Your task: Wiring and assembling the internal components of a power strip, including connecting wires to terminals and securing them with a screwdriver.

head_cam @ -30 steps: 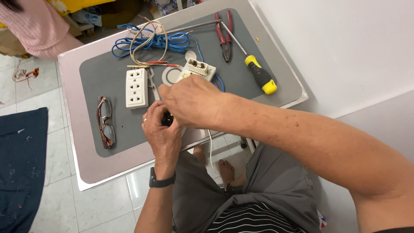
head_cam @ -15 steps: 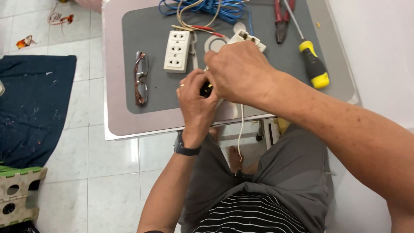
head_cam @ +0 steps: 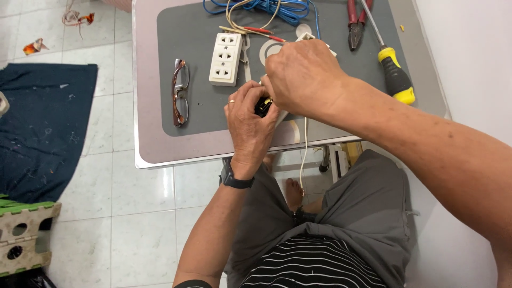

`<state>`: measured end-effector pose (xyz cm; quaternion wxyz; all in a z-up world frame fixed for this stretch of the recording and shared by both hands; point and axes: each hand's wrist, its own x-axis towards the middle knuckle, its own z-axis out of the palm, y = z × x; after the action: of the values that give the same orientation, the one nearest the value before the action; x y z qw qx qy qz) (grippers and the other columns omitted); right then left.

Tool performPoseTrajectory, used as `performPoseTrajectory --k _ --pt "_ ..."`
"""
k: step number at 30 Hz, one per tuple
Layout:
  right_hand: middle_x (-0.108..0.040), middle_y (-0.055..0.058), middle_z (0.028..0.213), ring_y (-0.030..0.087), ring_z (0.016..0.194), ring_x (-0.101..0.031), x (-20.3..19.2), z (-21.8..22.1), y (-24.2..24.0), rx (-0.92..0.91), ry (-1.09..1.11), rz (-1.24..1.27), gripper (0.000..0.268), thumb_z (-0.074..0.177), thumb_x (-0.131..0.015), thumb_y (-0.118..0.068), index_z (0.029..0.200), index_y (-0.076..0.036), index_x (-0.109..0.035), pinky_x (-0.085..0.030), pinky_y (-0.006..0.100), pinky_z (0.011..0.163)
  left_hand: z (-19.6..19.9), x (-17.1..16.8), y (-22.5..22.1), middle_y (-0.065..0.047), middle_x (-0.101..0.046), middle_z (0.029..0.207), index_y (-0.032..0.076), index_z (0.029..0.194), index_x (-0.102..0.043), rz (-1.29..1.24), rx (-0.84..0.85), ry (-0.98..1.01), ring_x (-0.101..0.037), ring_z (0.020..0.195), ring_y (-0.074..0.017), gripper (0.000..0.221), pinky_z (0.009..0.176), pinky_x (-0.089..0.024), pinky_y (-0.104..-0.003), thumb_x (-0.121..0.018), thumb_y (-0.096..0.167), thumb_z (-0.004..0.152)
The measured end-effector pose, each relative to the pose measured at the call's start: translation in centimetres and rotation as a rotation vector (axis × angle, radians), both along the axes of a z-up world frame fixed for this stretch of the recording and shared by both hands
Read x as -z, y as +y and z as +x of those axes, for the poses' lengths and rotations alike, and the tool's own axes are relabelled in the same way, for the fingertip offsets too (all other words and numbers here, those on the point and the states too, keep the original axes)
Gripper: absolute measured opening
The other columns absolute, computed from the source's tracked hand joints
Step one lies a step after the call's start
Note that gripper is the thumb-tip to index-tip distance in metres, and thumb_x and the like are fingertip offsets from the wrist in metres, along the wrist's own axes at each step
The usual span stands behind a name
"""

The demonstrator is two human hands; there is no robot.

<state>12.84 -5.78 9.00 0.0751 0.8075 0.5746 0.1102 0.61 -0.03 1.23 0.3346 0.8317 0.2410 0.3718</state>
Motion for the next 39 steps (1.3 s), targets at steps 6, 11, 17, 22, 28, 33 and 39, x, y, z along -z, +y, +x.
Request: performPoseTrajectory --k 6,11,17,22,28,33,39 --pt "-0.058 0.011 0.067 0.033 0.055 -0.045 -3.6 1.4 -4.8 0.143 0.485 0.395 0.035 0.1 -0.063 -0.031 0.073 -0.01 -0.055 -0.029 0.045 0.052 -0.4 0.0 -0.3 0.002 -0.06 0.108 0.017 0.097 -0.06 0.105 -0.007 0.045 -0.056 0.098 -0.0254 0.032 0.083 -0.04 -0.041 -0.075 0.029 0.071" --pt "-0.067 0.011 0.089 0.027 0.069 -0.058 3.3 4.3 -12.3 0.173 0.271 0.857 0.012 0.105 -0.056 -0.001 0.112 -0.002 -0.066 -0.042 0.041 0.062 -0.6 0.5 -0.1 -0.005 -0.061 0.115 0.015 0.103 -0.062 0.113 0.022 0.057 -0.056 0.107 -0.0283 0.032 0.087 -0.04 -0.044 -0.073 0.027 0.076" --pt "-0.062 0.011 0.099 0.033 0.078 -0.063 8.5 3.4 -12.4 0.318 0.095 0.591 0.033 0.094 -0.06 -0.009 0.127 -0.007 -0.064 -0.049 0.044 0.059 -0.6 1.2 0.3 -0.007 -0.061 0.119 0.019 0.108 -0.066 0.068 0.075 0.023 -0.059 0.111 -0.0308 0.028 0.091 -0.041 -0.042 -0.074 0.031 0.083" --pt "-0.06 0.007 0.103 0.03 0.092 -0.066 9.2 2.5 -12.7 0.25 0.084 0.669 0.03 0.089 -0.07 -0.015 0.119 -0.01 -0.069 -0.055 0.04 0.074 -1.0 0.3 0.8 -0.011 -0.064 0.116 0.02 0.104 -0.073 -0.064 0.131 -0.021 -0.063 0.111 -0.0353 0.021 0.096 -0.041 -0.043 -0.075 0.033 0.087" --pt "-0.058 0.017 0.116 0.036 0.106 -0.055 6.8 1.1 -16.9 0.38 -0.137 0.796 0.041 0.081 -0.09 -0.008 0.118 -0.003 -0.072 -0.044 0.044 0.091 -0.2 0.5 1.2 -0.008 -0.067 0.111 0.023 0.097 -0.077 -0.209 0.121 -0.01 -0.066 0.105 -0.0316 0.017 0.096 -0.042 -0.042 -0.078 0.033 0.083" --pt "-0.07 0.022 0.1 0.04 0.088 -0.066 9.2 3.6 -19.3 0.444 0.125 0.785 0.05 0.081 -0.085 -0.004 0.128 0.004 -0.069 -0.049 0.046 0.078 -0.5 0.5 0.5 -0.006 -0.066 0.112 0.024 0.103 -0.075 -0.143 0.076 -0.005 -0.065 0.105 -0.0272 0.023 0.098 -0.037 -0.041 -0.078 0.031 0.082" --pt "-0.064 0.035 0.115 0.049 0.096 -0.064 7.0 4.6 -20.8 0.348 0.325 1.052 0.028 0.106 -0.065 0.0 0.131 0.014 -0.064 -0.049 0.047 0.079 -0.8 2.6 1.1 -0.011 -0.063 0.125 0.019 0.124 -0.064 -0.056 0.144 -0.105 -0.059 0.12 -0.0338 0.047 0.105 -0.037 -0.044 -0.081 0.031 0.081"
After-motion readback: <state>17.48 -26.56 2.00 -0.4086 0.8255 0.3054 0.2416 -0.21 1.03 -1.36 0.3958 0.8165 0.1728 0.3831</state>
